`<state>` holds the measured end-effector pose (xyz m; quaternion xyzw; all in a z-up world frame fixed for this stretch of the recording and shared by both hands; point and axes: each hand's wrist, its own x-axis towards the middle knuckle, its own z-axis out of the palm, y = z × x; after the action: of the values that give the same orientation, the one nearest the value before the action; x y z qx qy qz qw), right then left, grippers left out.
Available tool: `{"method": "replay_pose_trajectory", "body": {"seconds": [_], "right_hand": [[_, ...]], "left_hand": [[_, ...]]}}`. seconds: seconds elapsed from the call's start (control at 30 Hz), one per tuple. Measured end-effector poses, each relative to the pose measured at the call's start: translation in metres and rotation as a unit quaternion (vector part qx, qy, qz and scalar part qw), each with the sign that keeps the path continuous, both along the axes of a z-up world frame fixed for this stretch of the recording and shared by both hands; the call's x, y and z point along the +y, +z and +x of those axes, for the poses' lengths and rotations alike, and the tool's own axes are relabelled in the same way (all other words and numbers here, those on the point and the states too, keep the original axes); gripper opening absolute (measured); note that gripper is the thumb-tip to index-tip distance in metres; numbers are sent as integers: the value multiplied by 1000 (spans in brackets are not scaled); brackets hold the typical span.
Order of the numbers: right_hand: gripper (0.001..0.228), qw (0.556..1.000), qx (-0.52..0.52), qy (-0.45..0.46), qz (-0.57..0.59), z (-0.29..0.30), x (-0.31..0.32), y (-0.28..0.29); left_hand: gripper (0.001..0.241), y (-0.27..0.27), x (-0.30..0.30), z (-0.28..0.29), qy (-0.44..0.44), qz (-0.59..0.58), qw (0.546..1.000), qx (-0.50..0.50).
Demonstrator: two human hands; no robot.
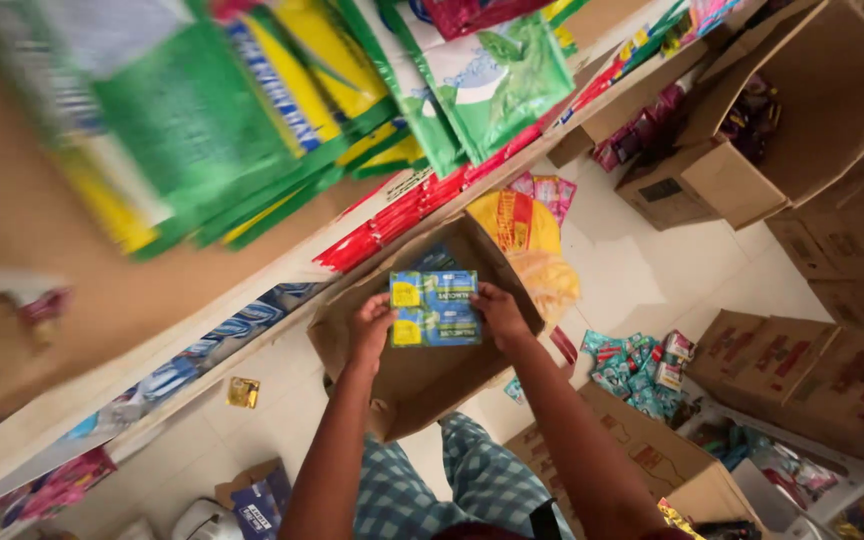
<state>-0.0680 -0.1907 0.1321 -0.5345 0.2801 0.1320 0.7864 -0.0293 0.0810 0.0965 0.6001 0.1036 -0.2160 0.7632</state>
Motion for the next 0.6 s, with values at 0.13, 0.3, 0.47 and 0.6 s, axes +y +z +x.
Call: {"method": "replay_pose_trajectory", "body": {"seconds": [0.13, 0.3, 0.47, 0.6], "right_hand": [[27, 998, 53, 30, -31, -7, 9, 120], [37, 994, -64, 88, -21, -23, 22, 182], [50, 969, -167, 184, 13, -29, 83, 292], [60, 941, -158, 284, -97, -39, 126, 323]], "left_hand": [[28, 126, 20, -17, -32, -57, 996, 60], [29, 213, 61, -38, -40, -68, 996, 37], [29, 276, 119, -63, 19, -62, 998, -9], [32, 325, 169, -93, 44, -95, 994, -43]]}}
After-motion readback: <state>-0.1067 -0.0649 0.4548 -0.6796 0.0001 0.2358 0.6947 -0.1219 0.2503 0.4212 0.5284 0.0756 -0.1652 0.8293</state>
